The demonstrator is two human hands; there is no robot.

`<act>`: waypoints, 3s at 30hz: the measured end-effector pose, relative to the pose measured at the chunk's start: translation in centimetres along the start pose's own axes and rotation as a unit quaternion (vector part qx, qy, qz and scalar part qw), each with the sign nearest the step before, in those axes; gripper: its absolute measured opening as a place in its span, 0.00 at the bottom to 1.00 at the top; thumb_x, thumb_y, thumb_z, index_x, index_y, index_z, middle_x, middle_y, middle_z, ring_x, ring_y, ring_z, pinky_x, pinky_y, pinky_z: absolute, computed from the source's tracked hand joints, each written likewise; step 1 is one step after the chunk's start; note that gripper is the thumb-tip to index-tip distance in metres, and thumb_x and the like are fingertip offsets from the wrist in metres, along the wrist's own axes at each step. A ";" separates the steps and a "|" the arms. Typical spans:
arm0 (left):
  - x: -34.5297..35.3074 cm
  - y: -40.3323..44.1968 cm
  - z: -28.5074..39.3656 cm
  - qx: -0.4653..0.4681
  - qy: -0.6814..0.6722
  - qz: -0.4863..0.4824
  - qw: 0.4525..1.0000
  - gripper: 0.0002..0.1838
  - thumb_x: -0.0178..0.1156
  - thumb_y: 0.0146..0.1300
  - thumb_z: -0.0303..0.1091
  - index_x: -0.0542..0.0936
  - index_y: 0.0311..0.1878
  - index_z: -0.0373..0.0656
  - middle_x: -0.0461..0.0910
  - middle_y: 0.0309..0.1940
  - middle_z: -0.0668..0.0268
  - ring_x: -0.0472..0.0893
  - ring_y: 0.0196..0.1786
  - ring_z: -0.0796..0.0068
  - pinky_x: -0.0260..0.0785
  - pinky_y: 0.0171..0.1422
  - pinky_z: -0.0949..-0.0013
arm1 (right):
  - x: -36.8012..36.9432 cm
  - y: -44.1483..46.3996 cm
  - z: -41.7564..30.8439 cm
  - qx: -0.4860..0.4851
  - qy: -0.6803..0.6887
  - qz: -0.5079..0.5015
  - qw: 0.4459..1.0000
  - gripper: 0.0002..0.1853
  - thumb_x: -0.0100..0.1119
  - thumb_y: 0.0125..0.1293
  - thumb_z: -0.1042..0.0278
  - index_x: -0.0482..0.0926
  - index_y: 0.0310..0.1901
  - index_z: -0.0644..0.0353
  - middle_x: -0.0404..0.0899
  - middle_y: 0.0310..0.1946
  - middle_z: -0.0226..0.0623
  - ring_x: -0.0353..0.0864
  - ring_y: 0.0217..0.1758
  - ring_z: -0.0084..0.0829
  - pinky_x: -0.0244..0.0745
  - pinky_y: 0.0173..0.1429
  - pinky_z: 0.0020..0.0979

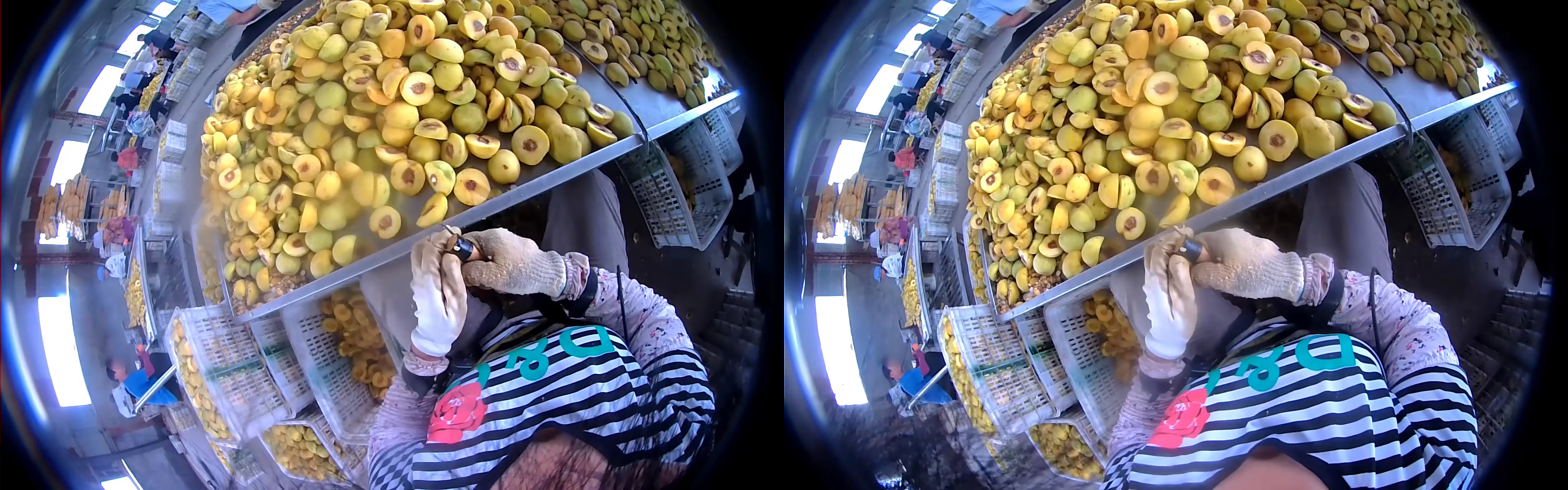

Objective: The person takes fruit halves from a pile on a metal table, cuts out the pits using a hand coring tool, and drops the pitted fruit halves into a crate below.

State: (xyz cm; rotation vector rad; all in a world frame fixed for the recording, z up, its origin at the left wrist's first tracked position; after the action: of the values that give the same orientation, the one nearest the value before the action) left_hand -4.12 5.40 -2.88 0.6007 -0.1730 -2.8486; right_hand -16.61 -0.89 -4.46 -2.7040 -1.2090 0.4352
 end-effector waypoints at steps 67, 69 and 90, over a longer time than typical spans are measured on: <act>-1.5 -0.7 -0.4 0.091 -0.356 0.146 0.918 0.20 0.49 0.76 0.41 0.80 0.55 0.34 0.83 0.42 0.57 0.82 0.44 0.58 0.75 0.52 0.57 | 5.3 -0.9 1.0 -0.146 0.056 0.011 0.988 0.26 0.60 0.69 0.42 0.77 0.54 0.58 0.81 0.31 0.48 0.82 0.35 0.50 0.76 0.40 0.42; -1.4 -0.6 -0.6 0.094 -0.431 0.160 0.883 0.19 0.53 0.76 0.39 0.80 0.56 0.32 0.83 0.44 0.56 0.82 0.48 0.58 0.75 0.56 0.56 | 5.4 -0.9 0.9 -0.102 0.068 0.005 0.992 0.26 0.60 0.68 0.41 0.78 0.50 0.59 0.81 0.31 0.47 0.82 0.34 0.50 0.76 0.40 0.42; -1.8 0.3 -2.1 -0.130 -0.366 -0.003 0.921 0.19 0.49 0.75 0.33 0.77 0.63 0.34 0.84 0.41 0.56 0.82 0.44 0.70 0.74 0.52 0.66 | 4.5 -0.9 2.8 -0.058 0.046 -0.150 0.986 0.25 0.55 0.74 0.42 0.82 0.46 0.61 0.78 0.26 0.34 0.77 0.30 0.25 0.75 0.38 0.31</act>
State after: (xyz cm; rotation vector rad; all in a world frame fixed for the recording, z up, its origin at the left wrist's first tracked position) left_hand -1.58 5.43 -4.01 -0.5350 0.0920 -2.8785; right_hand -15.32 3.16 -7.81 -2.5372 -1.6257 0.2024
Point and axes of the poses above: each hand's wrist, its own y-axis towards the middle knuckle, its own x-axis out of the palm, z = x × y, the point moved 4 cm from there along y, towards the middle knuckle
